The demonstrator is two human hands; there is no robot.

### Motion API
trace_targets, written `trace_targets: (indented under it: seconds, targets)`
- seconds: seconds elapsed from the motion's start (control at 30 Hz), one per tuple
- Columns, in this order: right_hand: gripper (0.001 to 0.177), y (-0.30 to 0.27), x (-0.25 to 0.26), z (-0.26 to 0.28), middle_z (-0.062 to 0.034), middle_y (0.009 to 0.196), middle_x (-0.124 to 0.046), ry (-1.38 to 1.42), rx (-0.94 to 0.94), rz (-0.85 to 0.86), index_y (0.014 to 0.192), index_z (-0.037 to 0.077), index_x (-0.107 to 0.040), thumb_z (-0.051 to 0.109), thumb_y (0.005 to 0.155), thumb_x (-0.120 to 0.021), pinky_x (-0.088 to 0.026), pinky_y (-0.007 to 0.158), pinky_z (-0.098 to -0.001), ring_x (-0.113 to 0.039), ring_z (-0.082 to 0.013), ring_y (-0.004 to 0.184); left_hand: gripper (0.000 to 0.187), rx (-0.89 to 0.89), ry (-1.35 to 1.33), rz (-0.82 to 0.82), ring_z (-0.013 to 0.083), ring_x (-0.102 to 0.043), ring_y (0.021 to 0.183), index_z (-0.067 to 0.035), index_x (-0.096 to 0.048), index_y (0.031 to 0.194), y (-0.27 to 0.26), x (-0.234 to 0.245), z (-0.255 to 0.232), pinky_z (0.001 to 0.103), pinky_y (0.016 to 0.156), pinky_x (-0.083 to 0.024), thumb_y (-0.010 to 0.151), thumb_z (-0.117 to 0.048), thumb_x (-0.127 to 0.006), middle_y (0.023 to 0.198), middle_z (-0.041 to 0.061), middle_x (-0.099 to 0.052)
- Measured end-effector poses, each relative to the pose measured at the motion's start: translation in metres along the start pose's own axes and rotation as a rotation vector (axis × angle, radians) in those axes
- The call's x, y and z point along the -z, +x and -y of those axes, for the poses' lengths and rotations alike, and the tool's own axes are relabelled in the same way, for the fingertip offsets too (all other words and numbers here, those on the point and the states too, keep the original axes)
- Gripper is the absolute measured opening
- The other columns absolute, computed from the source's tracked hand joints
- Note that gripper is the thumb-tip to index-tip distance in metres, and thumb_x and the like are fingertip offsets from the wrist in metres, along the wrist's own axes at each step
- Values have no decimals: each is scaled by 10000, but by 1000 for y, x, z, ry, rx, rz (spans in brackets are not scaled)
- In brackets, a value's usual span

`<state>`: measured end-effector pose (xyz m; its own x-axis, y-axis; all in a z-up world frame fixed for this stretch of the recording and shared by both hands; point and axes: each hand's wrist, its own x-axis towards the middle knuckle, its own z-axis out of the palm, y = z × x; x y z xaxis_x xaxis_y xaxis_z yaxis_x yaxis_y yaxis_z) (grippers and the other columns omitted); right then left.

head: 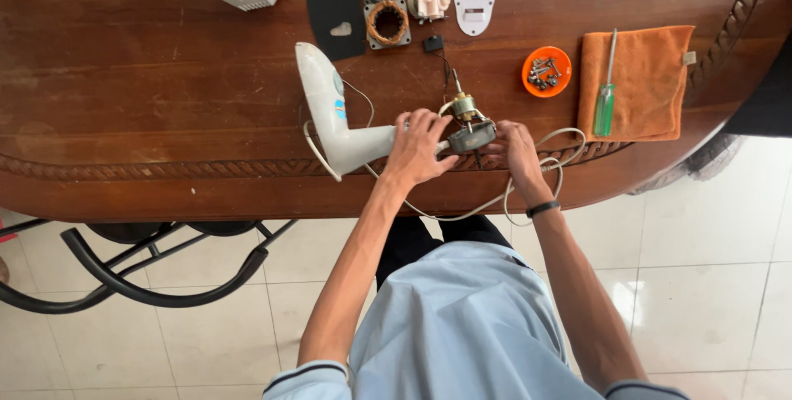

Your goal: The person disassembles an electric fan by removing screws and separating the motor housing from the base. They use a screwdriver to loosen fasteners and then pull apart the connected components, leaving the parts on the table.

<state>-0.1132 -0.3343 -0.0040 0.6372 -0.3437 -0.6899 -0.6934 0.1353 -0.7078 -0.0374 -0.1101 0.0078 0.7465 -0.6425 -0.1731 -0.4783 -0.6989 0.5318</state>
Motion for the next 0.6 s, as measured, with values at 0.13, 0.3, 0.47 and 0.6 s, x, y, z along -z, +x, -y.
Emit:
trace_targets:
  seconds: [0.13,0.3,0.47,0.6]
  targets:
    - [281,16,10,-13,-94,1060,-649,79,-138,125,1256,2,-466,191,1049,-445,-630,716,-327,-710,-183,841,848,7,-112,38,266,-567,1211,-143,-505,1434,13,-24,-22,532,1155,-298,723,-402,-887,1239,103,-634]
    - [294,1,16,-25,-104,1040,-671,43,-215,370,1214,-5,-593,228,1049,-521,-628,752,-316,-716,-186,846,740,49,-207,14,245,-649,1118,-195,-525,1408,18,-44,-29,532,1117,-321,755,-146,-869,1166,77,-708]
    - [288,-1,8,-30,-65,1085,-742,-86,-22,505,1247,36,-654,214,1025,-608,-569,829,-290,-698,-133,901,727,139,-381,-57,271,-619,1142,-127,-483,1325,14,-41,-18,490,1102,-376,714,-118,-876,1150,93,-715]
    - [256,-4,9,-29,-67,1093,-747,-55,42,535,1239,31,-635,183,1044,-567,-564,874,-308,-698,-139,939,524,46,-340,-59,215,-695,1081,-180,-559,1263,7,-37,-23,493,1169,-364,832,-128,-854,1089,50,-749]
